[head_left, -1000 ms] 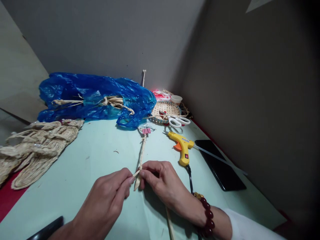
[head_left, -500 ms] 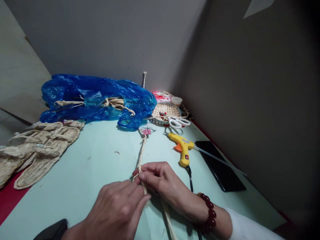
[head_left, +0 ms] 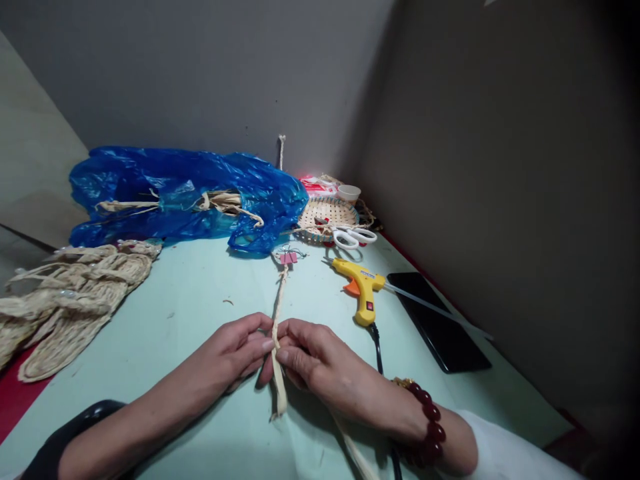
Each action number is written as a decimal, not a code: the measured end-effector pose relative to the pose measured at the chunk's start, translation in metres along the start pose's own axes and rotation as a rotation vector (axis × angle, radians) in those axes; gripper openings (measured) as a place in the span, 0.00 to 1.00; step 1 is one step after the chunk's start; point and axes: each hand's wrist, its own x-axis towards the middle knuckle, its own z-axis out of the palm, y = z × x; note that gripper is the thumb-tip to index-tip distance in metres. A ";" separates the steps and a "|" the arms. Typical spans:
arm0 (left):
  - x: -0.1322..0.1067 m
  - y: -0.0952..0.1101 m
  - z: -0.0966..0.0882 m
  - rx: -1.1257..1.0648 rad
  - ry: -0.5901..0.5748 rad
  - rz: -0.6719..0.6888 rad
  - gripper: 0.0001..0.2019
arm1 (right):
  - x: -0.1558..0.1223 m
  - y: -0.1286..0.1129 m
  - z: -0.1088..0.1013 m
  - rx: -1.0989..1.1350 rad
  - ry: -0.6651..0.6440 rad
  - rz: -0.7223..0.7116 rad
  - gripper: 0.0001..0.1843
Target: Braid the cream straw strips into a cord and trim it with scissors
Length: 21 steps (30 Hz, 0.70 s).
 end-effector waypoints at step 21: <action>-0.009 -0.002 0.018 0.709 0.296 0.025 0.14 | -0.010 -0.002 0.015 -0.375 0.224 0.011 0.11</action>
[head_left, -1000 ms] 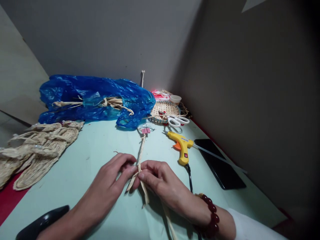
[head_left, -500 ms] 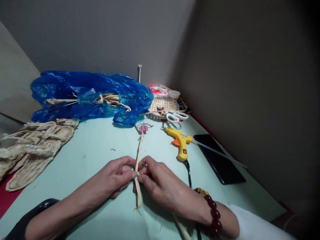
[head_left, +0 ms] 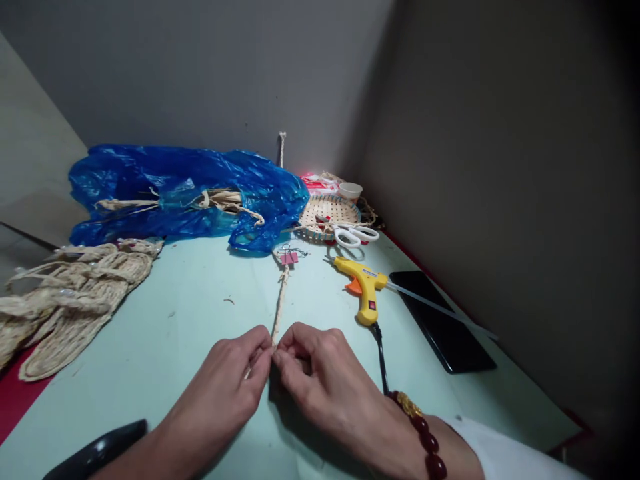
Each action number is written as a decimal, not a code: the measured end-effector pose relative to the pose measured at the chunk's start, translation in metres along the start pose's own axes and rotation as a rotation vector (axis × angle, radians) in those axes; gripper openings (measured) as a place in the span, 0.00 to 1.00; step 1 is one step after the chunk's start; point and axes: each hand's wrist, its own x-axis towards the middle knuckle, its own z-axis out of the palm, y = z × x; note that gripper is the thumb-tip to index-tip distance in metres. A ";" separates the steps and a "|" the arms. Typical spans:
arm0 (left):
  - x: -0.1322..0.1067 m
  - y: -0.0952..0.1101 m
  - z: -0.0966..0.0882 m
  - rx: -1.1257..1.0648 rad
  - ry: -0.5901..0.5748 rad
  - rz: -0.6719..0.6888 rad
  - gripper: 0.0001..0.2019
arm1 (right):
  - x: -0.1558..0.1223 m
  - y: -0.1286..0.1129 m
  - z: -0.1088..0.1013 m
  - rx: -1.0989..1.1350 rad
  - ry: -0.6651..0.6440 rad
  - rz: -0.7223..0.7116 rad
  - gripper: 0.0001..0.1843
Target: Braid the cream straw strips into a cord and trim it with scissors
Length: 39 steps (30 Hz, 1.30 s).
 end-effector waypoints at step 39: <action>-0.012 -0.005 -0.007 0.084 0.090 0.104 0.14 | 0.022 0.014 0.000 0.500 -0.157 0.143 0.08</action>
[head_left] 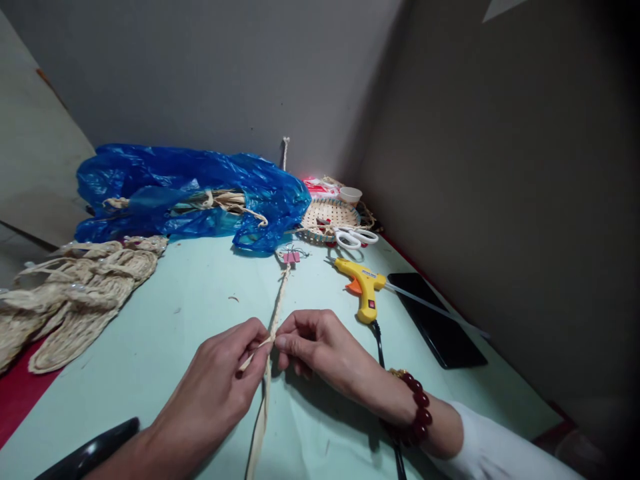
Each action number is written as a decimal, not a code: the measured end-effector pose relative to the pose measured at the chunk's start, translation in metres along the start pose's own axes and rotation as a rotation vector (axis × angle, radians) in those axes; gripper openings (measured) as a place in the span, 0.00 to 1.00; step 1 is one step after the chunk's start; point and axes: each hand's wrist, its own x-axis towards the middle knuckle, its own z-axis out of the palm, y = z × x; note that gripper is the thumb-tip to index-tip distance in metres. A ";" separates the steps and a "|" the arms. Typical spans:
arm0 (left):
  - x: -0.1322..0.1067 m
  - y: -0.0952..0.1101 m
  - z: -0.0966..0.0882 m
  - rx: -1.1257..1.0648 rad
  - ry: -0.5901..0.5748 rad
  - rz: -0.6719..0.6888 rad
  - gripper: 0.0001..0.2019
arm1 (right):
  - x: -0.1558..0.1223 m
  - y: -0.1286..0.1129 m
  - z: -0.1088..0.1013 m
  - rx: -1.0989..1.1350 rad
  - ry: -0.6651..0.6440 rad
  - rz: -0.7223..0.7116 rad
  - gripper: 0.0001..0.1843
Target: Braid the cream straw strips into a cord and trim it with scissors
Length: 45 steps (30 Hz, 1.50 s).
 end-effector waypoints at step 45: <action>-0.002 -0.002 0.000 -0.186 0.174 0.137 0.07 | 0.003 -0.003 -0.002 0.275 0.028 0.006 0.15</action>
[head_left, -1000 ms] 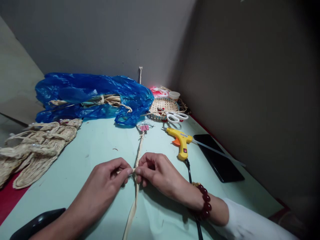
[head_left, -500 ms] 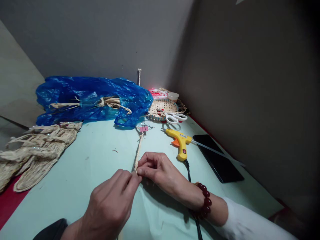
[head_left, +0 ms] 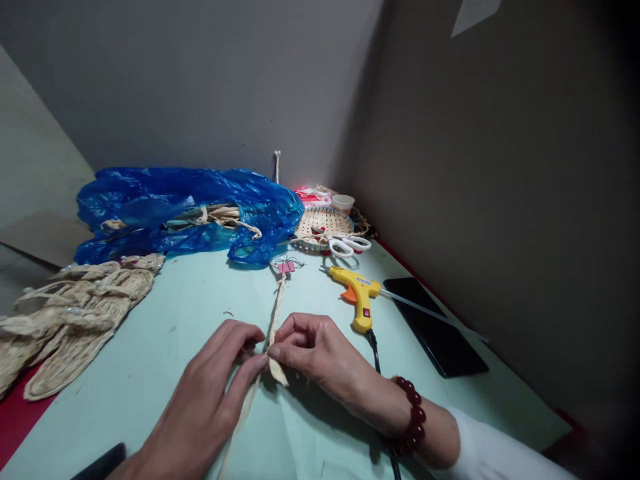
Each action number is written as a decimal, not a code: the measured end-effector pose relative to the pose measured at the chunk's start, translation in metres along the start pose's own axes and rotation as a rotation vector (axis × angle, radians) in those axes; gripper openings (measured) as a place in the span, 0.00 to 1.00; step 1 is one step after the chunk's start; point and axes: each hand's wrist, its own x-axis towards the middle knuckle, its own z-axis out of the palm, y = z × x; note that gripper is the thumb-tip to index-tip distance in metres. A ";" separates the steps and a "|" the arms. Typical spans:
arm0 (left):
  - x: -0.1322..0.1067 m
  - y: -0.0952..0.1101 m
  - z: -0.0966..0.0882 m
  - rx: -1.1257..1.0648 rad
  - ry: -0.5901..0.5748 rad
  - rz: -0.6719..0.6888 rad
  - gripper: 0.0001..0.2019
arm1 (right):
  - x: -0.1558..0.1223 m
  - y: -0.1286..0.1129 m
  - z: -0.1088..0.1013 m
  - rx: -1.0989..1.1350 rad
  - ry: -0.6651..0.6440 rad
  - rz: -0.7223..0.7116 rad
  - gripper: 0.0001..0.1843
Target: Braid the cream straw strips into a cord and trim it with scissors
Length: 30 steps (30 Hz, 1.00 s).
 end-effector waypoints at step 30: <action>0.033 -0.017 -0.002 -0.259 -0.327 -0.328 0.11 | -0.021 -0.023 -0.004 -0.904 0.005 -0.085 0.08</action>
